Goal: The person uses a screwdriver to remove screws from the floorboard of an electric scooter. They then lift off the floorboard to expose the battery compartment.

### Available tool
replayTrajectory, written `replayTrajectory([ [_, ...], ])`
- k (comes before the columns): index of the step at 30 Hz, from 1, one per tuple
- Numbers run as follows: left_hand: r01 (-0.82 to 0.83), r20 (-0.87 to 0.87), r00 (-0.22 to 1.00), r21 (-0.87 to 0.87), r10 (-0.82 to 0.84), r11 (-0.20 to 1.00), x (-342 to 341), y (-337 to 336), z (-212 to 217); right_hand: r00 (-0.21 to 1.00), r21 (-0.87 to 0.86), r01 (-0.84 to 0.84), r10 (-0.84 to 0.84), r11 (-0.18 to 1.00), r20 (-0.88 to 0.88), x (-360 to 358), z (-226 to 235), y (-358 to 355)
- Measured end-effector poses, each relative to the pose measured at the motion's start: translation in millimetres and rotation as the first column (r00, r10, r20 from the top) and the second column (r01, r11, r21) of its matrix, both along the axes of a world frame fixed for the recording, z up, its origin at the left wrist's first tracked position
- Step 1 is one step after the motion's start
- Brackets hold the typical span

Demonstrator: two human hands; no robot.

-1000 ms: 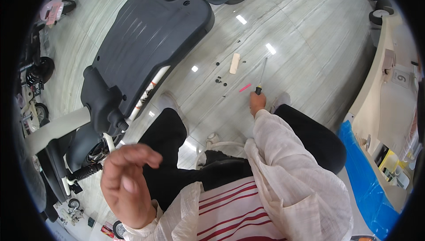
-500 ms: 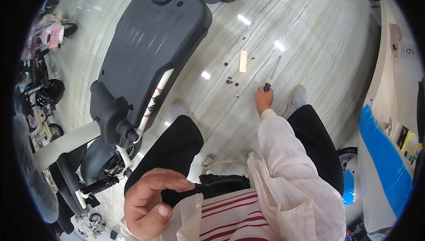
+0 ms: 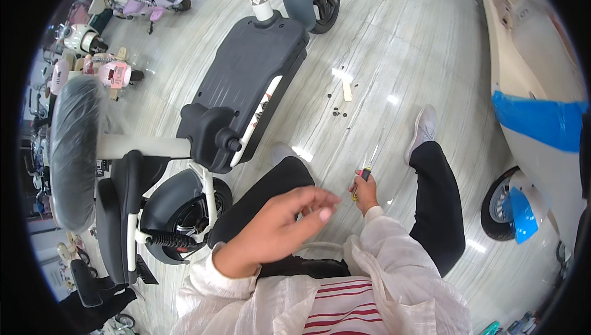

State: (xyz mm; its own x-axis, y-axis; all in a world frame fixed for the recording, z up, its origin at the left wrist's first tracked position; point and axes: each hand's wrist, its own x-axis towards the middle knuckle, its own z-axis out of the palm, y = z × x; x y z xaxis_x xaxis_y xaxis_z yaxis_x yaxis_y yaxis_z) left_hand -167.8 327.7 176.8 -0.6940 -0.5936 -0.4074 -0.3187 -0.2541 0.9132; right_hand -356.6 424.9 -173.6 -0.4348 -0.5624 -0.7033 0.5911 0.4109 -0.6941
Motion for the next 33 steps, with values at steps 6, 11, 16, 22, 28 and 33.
replayTrajectory([
  [6,0.050,0.194,0.980,-0.396,0.030,0.917,0,36,-29,0.974,-0.256,-0.217,0.194,0.942,-0.114,57,122,31],
  [11,-0.116,-0.046,0.993,-0.205,0.109,0.972,48,67,-63,0.775,-0.328,-0.612,0.463,0.720,-0.430,123,244,82],
  [16,-0.503,-0.586,0.688,0.040,0.428,0.863,108,148,-42,0.705,-0.345,-0.691,0.487,0.635,-0.516,165,308,109],
  [22,-0.596,-0.206,0.794,-0.075,0.572,0.800,187,223,-16,0.431,-0.349,-0.844,0.125,0.408,-0.894,259,319,121],
  [28,-0.751,-0.425,0.458,0.286,0.781,0.596,207,259,-16,0.288,-0.283,-0.953,0.030,0.109,-0.957,292,346,144],
  [33,-0.777,-0.483,0.430,0.232,0.763,0.585,219,263,-8,0.290,-0.285,-0.956,0.078,0.071,-0.954,303,349,142],
])
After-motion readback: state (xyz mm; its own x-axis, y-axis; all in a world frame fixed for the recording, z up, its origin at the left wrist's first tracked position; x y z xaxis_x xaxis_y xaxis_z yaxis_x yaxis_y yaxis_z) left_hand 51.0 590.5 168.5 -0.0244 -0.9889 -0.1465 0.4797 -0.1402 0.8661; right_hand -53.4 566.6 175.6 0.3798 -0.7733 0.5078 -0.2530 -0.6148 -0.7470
